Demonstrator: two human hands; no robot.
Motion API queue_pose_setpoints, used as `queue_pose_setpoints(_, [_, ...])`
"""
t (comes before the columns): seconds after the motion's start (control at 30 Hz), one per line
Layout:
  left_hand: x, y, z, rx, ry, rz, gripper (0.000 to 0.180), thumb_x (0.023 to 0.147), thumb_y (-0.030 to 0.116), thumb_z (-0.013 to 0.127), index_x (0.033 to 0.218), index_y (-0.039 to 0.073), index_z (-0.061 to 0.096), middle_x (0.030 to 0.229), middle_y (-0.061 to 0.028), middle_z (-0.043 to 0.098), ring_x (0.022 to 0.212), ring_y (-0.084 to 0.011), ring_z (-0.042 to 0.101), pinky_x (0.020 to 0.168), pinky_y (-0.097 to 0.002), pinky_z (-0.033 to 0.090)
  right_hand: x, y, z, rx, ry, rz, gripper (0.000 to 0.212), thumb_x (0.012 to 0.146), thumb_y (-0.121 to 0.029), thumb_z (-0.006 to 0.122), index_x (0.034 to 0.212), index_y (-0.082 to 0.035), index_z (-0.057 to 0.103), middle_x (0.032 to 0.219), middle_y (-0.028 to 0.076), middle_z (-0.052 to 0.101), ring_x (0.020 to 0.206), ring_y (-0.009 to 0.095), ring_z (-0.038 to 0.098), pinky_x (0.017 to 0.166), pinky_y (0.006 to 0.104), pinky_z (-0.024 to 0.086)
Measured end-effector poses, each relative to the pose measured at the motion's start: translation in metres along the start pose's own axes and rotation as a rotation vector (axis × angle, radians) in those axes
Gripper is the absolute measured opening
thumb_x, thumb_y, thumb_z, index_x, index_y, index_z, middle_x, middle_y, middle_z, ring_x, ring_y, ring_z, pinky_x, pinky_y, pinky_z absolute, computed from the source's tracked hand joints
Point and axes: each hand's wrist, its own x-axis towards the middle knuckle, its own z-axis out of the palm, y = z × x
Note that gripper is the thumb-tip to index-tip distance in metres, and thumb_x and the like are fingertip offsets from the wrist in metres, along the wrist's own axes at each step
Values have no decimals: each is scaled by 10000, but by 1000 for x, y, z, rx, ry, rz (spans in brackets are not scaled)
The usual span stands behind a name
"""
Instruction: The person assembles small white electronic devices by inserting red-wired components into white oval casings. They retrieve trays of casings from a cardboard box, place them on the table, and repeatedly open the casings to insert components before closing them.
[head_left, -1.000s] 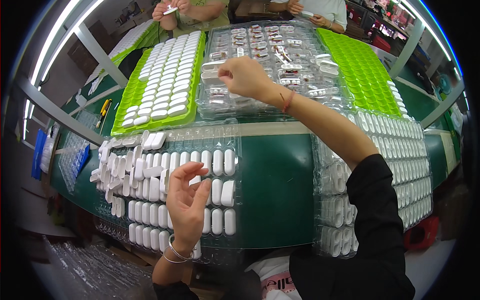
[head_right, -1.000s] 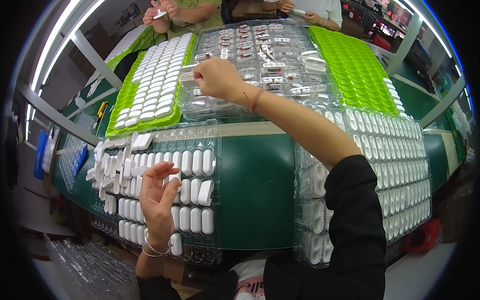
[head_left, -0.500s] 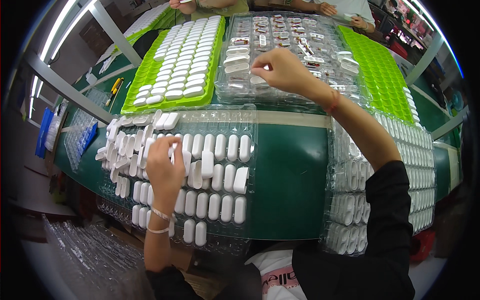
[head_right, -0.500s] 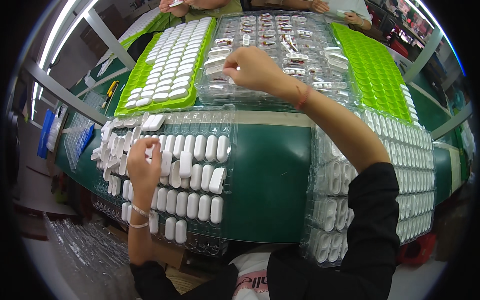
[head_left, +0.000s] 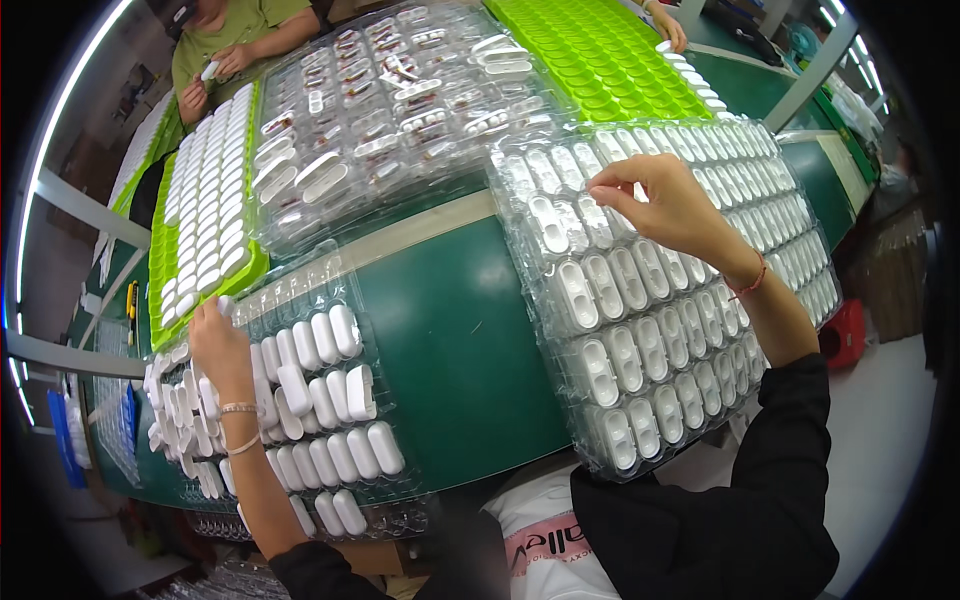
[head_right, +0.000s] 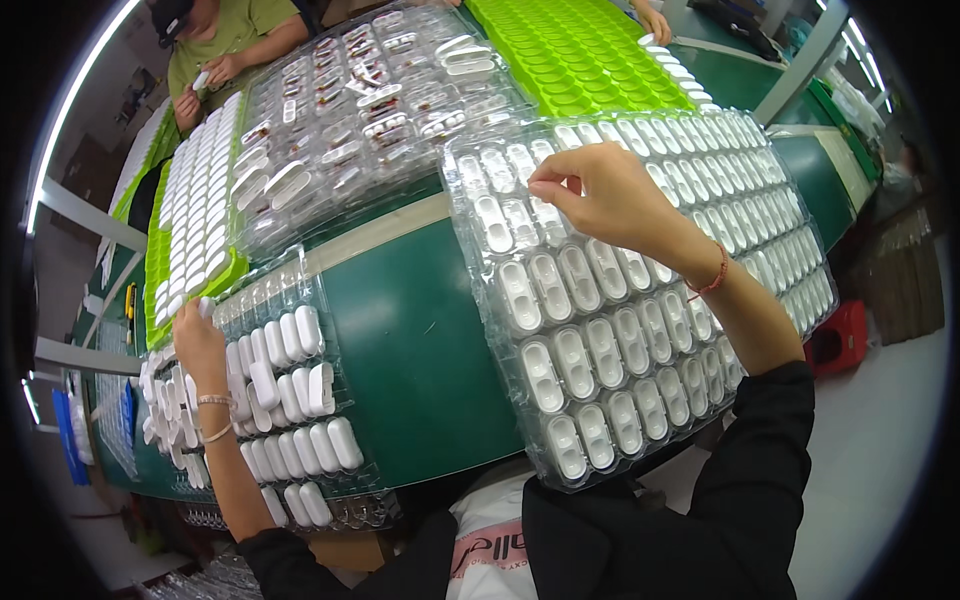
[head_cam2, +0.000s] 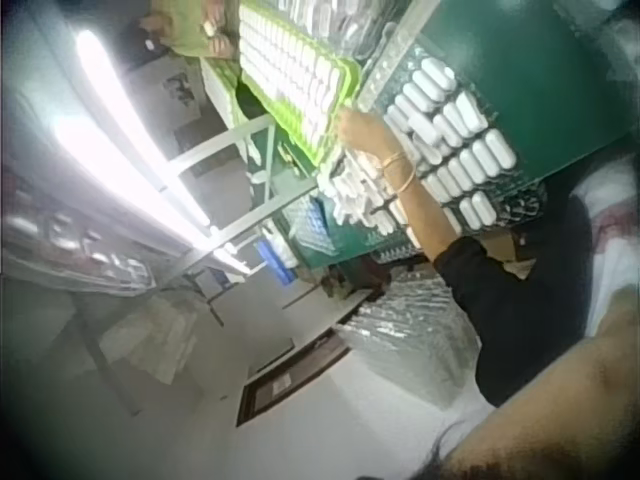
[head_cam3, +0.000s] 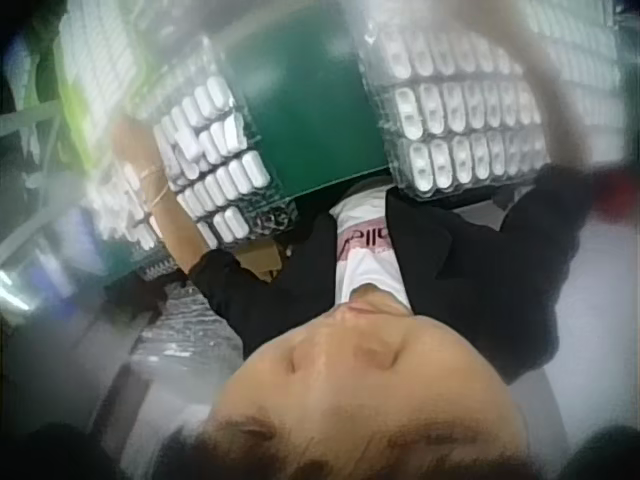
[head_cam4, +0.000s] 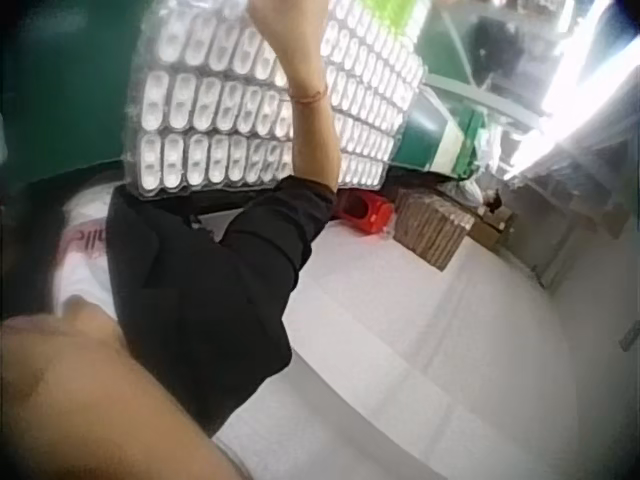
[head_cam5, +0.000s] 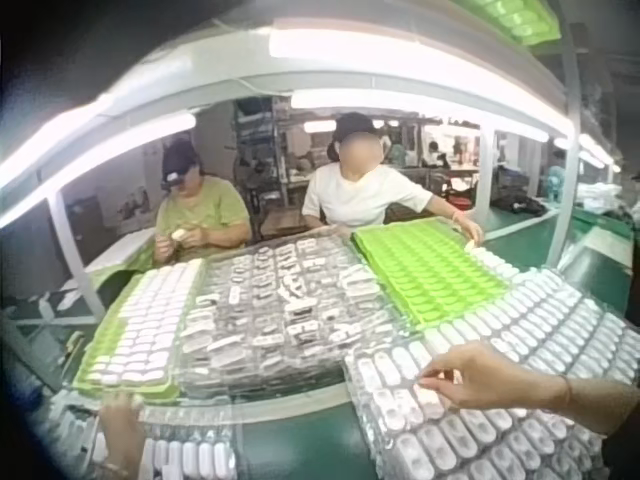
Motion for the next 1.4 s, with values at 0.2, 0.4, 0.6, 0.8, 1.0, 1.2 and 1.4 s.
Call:
queue_pose_setpoints(0.2, [-35,101,-88,-255,184,482,298,813,-32,620,1102,34,651,1080,-63,684,1027,-245,581,921,-374,389,9,-7,39,-67,2,-149,206,842,-204,691,891,-6,658,719,78,664,656,233,610,647,348,472])
queue_pose_setpoints(0.4, [-63,146,-122,-208,199,683,255,856,-16,628,1101,31,679,1123,-64,696,854,-167,587,787,-289,423,16,-10,50,-188,-227,10,300,807,-190,647,1013,-3,535,675,93,619,657,289,613,644,404,461])
queue_pose_setpoints(0.6, [-66,163,-119,-838,105,447,189,758,-50,738,934,-32,671,1071,-187,692,953,-320,693,844,-350,555,11,-14,52,52,-32,-61,280,825,-60,582,1085,24,525,699,88,636,628,207,606,599,340,458])
queue_pose_setpoints(0.8, [-59,165,-103,-958,81,419,214,776,-43,738,975,-6,669,1126,-183,661,934,-284,691,762,-336,569,12,-20,48,192,24,-117,264,839,-12,566,1099,22,598,719,89,648,631,187,607,611,320,474])
queue_pose_setpoints(1.0, [-58,172,-116,-1341,-199,84,492,795,-99,697,1258,-16,556,1172,-168,606,983,-214,664,825,-301,574,19,-31,50,45,-83,-324,181,864,-116,659,1011,-11,647,829,103,663,766,224,613,704,344,486])
queue_pose_setpoints(1.2, [-65,127,-122,-1467,-311,-217,475,906,-57,596,1354,-81,441,1206,-167,597,1092,-209,621,931,-309,523,43,-71,99,-50,-392,-567,221,845,-169,679,1025,-45,644,925,111,651,965,306,613,819,417,495])
queue_pose_setpoints(1.4, [-93,92,-139,-1551,-317,-443,446,881,-46,637,1300,-77,488,1123,-140,637,1044,-178,626,902,-299,522,89,-107,170,-284,-510,-619,279,808,-234,719,978,-25,646,954,156,662,982,340,628,762,441,534])
